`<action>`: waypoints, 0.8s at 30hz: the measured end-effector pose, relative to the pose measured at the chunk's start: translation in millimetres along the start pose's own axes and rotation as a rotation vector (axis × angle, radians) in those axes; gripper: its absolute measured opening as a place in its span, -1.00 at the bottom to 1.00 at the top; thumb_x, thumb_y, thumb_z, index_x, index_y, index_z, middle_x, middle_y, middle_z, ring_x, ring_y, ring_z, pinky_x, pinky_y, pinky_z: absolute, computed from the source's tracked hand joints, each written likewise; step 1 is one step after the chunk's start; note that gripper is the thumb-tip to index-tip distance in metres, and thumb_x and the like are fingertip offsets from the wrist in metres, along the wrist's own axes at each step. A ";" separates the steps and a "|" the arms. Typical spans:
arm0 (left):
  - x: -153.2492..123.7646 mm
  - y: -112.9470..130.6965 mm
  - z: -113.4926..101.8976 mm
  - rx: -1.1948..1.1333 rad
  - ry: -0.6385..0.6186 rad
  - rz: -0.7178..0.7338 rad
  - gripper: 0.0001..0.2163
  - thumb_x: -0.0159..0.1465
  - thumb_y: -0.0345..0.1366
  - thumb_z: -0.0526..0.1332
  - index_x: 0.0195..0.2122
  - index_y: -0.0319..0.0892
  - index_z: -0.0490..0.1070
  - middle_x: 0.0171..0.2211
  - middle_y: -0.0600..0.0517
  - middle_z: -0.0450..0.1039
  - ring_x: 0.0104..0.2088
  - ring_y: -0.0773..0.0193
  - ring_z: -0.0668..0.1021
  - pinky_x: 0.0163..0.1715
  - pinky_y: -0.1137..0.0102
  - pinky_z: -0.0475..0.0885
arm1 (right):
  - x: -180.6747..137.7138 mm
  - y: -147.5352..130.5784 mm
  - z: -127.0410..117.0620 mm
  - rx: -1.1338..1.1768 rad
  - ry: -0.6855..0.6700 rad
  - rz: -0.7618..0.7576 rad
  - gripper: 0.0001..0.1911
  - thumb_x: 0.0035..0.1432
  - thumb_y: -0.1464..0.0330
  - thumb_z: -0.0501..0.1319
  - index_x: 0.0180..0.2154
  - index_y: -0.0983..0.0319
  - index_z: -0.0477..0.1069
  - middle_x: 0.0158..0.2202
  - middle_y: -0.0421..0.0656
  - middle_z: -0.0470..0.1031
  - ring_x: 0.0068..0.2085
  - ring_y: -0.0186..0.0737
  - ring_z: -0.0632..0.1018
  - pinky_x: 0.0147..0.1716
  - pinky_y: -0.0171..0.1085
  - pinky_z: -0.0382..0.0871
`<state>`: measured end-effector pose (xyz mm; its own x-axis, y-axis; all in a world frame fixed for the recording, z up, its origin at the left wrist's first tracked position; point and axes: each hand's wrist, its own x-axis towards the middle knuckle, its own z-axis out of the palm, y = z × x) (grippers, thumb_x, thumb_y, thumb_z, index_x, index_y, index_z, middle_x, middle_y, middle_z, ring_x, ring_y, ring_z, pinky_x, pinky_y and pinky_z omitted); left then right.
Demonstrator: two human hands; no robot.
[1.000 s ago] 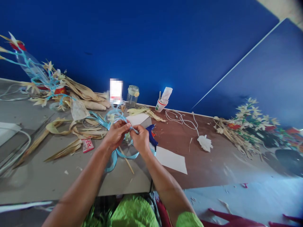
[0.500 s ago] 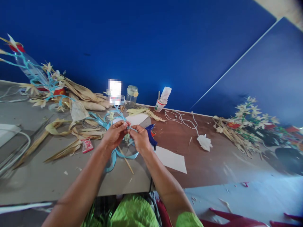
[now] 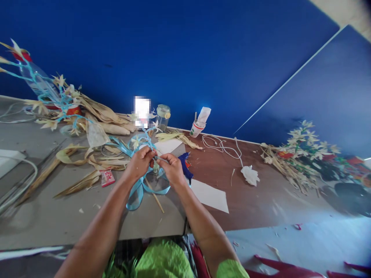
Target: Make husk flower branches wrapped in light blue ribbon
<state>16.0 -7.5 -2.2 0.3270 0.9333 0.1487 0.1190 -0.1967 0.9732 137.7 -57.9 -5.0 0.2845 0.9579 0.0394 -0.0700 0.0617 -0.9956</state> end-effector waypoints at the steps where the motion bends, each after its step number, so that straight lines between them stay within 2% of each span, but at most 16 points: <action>1: 0.0 -0.1 -0.6 0.007 -0.013 -0.001 -0.84 0.16 -0.23 0.12 -0.49 -0.18 0.33 -0.70 0.15 0.27 -0.64 0.39 0.31 -0.59 0.48 0.17 | 0.8 1.0 -0.1 0.074 -0.006 0.043 -0.87 -0.18 0.32 0.27 -0.57 0.25 0.37 -0.67 -0.34 0.26 -0.60 -0.46 0.17 -0.58 -0.39 0.03; 4: -0.1 -0.3 -0.9 -0.016 -0.046 -0.007 -0.84 0.17 -0.21 0.11 -0.46 -0.18 0.31 -0.72 0.17 0.24 -0.67 0.41 0.28 -0.62 0.49 0.14 | 2.8 2.3 0.0 0.274 -0.021 0.147 -0.83 -0.20 0.29 0.28 -0.60 0.25 0.35 -0.73 -0.37 0.14 -0.65 -0.48 0.09 -0.62 -0.37 -0.06; 7: -1.6 0.9 -0.1 -0.034 -0.088 -0.037 -0.83 0.17 -0.20 0.11 -0.46 -0.18 0.29 -0.72 0.16 0.24 -0.68 0.43 0.26 -0.64 0.50 0.12 | 4.2 2.1 -0.3 0.366 -0.027 0.187 -0.83 -0.24 0.32 0.30 -0.63 0.25 0.34 -0.76 -0.38 0.10 -0.66 -0.49 0.09 -0.62 -0.37 -0.08; 11: -5.0 6.0 0.8 -0.096 -0.137 -0.098 -0.81 0.16 -0.17 0.12 -0.45 -0.18 0.27 -0.72 0.15 0.28 -0.70 0.42 0.28 -0.66 0.50 0.11 | 6.9 3.6 -1.7 0.409 -0.036 0.233 -0.86 -0.28 0.36 0.31 -0.62 0.26 0.38 -0.76 -0.37 0.15 -0.67 -0.49 0.14 -0.62 -0.38 -0.04; 15: -6.0 10.6 2.3 -0.106 -0.151 -0.138 -0.79 0.14 -0.14 0.15 -0.47 -0.18 0.26 -0.74 0.16 0.28 -0.71 0.41 0.31 -0.65 0.49 0.13 | 9.1 5.5 -3.6 0.424 -0.048 0.256 -0.88 -0.28 0.38 0.30 -0.63 0.26 0.38 -0.78 -0.38 0.12 -0.67 -0.47 0.17 -0.61 -0.38 0.02; 21: -4.2 7.6 1.8 -0.216 -0.205 -0.103 -0.78 0.15 -0.16 0.14 -0.29 -0.20 0.31 -0.66 0.15 0.32 -0.64 0.38 0.37 -0.59 0.47 0.19 | 9.0 1.1 -8.4 0.424 -0.107 0.255 -0.87 -0.24 0.36 0.31 -0.61 0.26 0.39 -0.77 -0.36 0.13 -0.65 -0.46 0.19 -0.60 -0.38 0.02; 24: -4.2 7.0 -1.4 -0.248 -0.245 -0.095 -0.78 0.11 -0.15 0.19 -0.32 -0.21 0.34 -0.61 0.12 0.34 -0.61 0.39 0.36 -0.57 0.47 0.20 | 8.8 -0.8 -10.8 0.426 -0.147 0.255 -0.87 -0.24 0.36 0.32 -0.59 0.25 0.40 -0.74 -0.35 0.18 -0.63 -0.43 0.26 -0.56 -0.38 0.09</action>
<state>14.1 -12.4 4.3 0.5441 0.8381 0.0381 -0.0613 -0.0056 0.9981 150.5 -52.5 -4.7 0.0729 0.9847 -0.1585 -0.5114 -0.0995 -0.8536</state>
